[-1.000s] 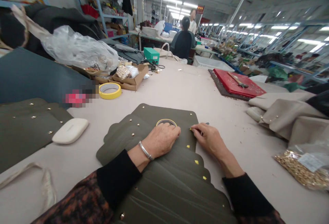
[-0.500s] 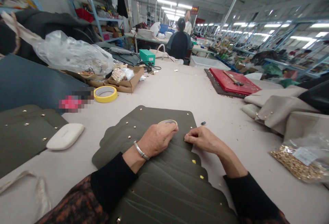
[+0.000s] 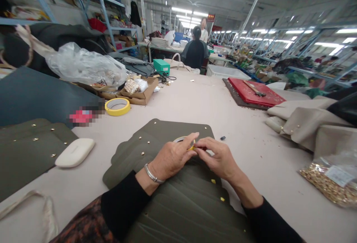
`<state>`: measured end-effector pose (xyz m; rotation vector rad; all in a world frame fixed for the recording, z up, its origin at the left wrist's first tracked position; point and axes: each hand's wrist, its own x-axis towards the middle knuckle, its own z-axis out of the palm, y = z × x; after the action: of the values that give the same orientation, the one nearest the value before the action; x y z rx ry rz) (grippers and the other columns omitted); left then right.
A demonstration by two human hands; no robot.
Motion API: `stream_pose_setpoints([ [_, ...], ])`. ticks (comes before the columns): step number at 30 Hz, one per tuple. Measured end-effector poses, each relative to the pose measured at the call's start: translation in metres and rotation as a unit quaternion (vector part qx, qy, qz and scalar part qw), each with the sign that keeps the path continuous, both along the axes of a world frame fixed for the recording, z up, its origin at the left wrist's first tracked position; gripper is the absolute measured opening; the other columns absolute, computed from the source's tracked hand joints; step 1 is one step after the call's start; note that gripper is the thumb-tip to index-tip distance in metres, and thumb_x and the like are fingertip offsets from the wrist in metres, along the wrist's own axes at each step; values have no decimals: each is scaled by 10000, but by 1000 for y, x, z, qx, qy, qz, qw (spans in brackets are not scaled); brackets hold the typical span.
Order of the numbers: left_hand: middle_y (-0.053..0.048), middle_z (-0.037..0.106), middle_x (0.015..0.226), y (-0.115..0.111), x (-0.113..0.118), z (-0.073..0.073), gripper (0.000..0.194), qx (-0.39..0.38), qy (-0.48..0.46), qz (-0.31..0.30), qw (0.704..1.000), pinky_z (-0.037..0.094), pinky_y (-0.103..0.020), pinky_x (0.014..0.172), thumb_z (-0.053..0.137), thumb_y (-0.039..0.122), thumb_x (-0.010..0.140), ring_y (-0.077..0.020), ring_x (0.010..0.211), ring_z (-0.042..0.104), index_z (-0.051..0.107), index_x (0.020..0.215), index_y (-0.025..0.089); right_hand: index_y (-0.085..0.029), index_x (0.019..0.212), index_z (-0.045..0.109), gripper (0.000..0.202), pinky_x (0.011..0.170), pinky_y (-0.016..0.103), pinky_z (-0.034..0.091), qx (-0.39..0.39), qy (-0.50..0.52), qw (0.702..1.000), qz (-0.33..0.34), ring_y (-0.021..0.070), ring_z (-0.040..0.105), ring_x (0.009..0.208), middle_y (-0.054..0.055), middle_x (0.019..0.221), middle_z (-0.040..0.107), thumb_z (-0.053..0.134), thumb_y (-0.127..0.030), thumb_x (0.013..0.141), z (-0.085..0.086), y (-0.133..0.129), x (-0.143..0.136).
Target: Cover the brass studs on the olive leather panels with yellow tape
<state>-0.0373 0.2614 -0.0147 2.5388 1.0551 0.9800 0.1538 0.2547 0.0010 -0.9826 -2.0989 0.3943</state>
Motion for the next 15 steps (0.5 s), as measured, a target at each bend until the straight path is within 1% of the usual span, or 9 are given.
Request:
stream_pose_setpoints([
  [3,-87,617,1193,-1,0,0,445,-6,-3,-8,1000,551,-276,791,460,271,937,-173,969,651,319,1354,199,-176,844,622,121,650,243,465,57,-26,998,-4,128,598,686,26,760,649,518,-115,838,-4,-1,-2],
  [6,-58,621,1167,-2,1,6,296,-33,-12,-31,999,520,-264,830,418,227,948,-160,1008,627,418,1244,204,-174,801,599,116,591,229,440,122,-38,991,-36,115,568,601,7,678,618,518,-91,808,-7,-2,-4],
  [8,-36,642,1080,-3,2,9,197,-48,-14,-30,998,504,-255,811,408,216,950,-152,963,630,483,1131,205,-174,780,593,120,576,228,433,154,-51,985,-56,115,561,582,4,651,606,509,-91,801,-8,-2,-4],
  [10,-17,653,942,-3,3,11,128,-53,-8,-13,998,492,-237,742,416,223,947,-141,854,634,524,1014,202,-173,769,598,122,566,231,429,167,-62,982,-67,120,563,577,7,640,607,504,-103,799,-8,-2,-5],
  [12,-7,640,842,-3,3,10,123,-44,5,6,999,474,-222,680,423,231,945,-132,768,618,539,921,197,-175,761,615,123,567,236,433,148,-58,984,-80,124,570,573,10,633,617,508,-125,795,-7,-4,-6],
  [13,-7,632,813,-3,4,10,140,-30,14,16,999,464,-219,655,418,232,945,-131,740,608,540,889,192,-177,757,627,121,568,237,438,118,-47,988,-92,125,575,569,10,633,627,517,-141,792,-5,-6,-7],
  [15,-15,619,773,-4,4,8,179,20,32,38,999,451,-223,621,394,226,947,-134,708,593,540,853,181,-182,737,644,113,544,234,446,6,1,992,-123,126,578,544,10,616,641,542,-190,785,0,-9,-12],
])
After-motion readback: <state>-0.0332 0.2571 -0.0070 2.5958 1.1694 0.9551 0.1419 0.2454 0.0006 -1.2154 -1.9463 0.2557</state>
